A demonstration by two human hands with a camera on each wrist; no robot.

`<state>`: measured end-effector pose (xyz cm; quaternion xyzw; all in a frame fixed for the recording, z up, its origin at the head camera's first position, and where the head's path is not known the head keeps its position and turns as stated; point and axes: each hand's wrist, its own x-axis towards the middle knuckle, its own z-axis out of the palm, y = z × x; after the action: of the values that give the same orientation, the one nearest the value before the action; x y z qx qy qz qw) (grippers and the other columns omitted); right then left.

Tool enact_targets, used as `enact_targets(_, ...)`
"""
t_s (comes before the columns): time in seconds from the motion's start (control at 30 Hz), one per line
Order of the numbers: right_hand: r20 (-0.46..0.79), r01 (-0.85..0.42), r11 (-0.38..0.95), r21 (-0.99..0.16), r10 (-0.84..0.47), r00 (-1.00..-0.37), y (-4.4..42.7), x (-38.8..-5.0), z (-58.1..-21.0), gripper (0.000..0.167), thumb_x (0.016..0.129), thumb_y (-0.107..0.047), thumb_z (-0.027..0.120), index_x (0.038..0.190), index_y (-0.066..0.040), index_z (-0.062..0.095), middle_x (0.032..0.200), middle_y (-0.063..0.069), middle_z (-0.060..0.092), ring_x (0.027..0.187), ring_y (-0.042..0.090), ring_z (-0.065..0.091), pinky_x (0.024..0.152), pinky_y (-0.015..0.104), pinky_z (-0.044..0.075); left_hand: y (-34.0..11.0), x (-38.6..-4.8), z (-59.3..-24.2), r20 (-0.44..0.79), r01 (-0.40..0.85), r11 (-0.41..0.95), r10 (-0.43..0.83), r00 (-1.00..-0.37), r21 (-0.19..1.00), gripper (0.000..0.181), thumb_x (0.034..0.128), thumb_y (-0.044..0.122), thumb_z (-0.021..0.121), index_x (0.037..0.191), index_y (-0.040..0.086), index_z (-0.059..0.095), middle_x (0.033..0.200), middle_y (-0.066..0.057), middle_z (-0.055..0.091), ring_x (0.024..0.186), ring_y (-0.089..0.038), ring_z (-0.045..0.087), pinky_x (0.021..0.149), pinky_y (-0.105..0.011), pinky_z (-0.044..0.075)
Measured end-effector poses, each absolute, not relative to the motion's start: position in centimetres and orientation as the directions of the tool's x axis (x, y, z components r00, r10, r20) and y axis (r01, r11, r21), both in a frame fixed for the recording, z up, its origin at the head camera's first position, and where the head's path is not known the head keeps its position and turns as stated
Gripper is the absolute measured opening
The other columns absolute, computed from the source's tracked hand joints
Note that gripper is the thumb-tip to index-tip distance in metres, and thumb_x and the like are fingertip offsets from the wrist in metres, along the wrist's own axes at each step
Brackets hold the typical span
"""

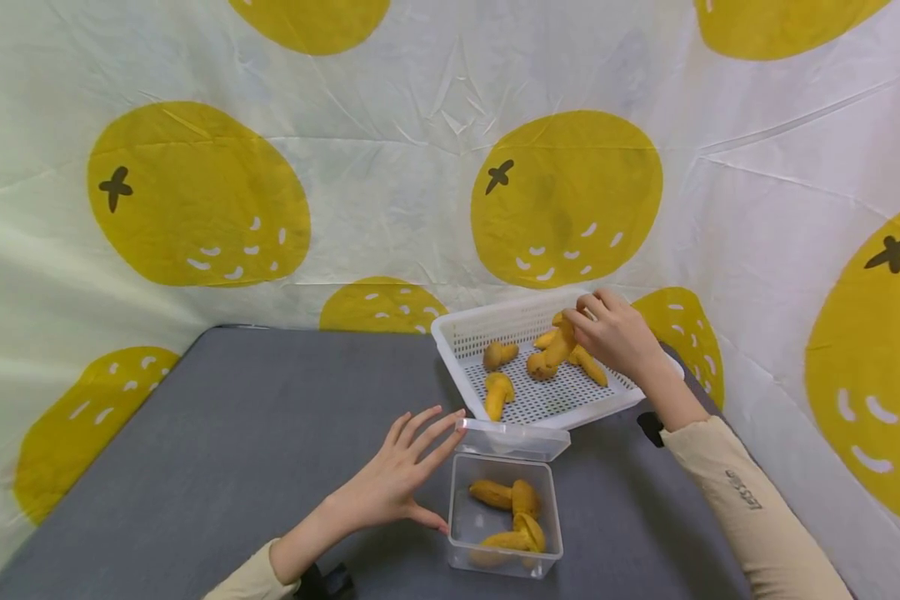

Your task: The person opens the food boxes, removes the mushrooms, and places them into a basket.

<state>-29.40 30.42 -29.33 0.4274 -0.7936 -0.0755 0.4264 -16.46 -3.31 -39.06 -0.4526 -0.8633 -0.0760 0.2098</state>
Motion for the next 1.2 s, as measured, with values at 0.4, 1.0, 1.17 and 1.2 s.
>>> enact_targets(0.4, 0.553, -0.546, 0.642, 0.538, -0.758, -0.345, 29.1, -33.7, -31.2, 0.033, 0.063, -0.007, 0.076, 0.091, -0.007, 0.059, 0.081, 0.013, 0.054, 0.075, 0.030, 0.049, 0.057, 0.036, 0.046, -3.4, -16.4, -39.2, 0.422, 0.809, 0.583, 0.753, -0.505, -0.070, 0.120, 0.0560, 0.074, 0.059, 0.145, 0.016, 0.005, 0.152, -0.002, 0.004, 0.136, -0.027, 0.010, 0.096, -0.058, 0.029)
enact_targets(1.0, 0.369, -0.519, 0.656, 0.548, -0.746, -0.554, 27.4, -36.5, -32.2, 0.018, 0.077, -0.009, 0.066, 0.090, -0.007, 0.054, 0.084, 0.013, 0.052, 0.081, 0.028, 0.045, 0.056, 0.033, 0.041, -3.4, -16.5, -39.2, 0.435, 0.809, 0.582, 0.751, -0.496, -0.082, 0.119, 0.0556, 0.075, 0.059, 0.145, 0.017, 0.006, 0.151, -0.002, 0.006, 0.136, -0.028, 0.011, 0.095, -0.059, 0.030)
enact_targets(1.17, 0.323, -0.500, 0.673, 0.545, -0.719, -0.615, 26.9, -36.7, -32.5, 0.014, 0.079, -0.009, 0.065, 0.088, -0.008, 0.054, 0.084, 0.012, 0.052, 0.083, 0.027, 0.046, 0.060, 0.034, 0.042, -3.4, -16.4, -39.3, 0.437, 0.806, 0.586, 0.749, -0.498, -0.087, 0.120, 0.0552, 0.075, 0.059, 0.145, 0.017, 0.006, 0.151, -0.003, 0.008, 0.136, -0.028, 0.012, 0.094, -0.059, 0.030)
enact_targets(1.2, 0.316, -0.496, 0.676, 0.546, -0.714, -0.625, 26.8, -36.7, -32.5, 0.014, 0.079, -0.010, 0.065, 0.088, -0.008, 0.055, 0.085, 0.012, 0.052, 0.083, 0.027, 0.046, 0.060, 0.034, 0.043, -3.4, -16.4, -39.3, 0.437, 0.805, 0.587, 0.749, -0.498, -0.089, 0.120, 0.0551, 0.075, 0.059, 0.145, 0.017, 0.006, 0.151, -0.004, 0.010, 0.135, -0.028, 0.013, 0.094, -0.059, 0.031)
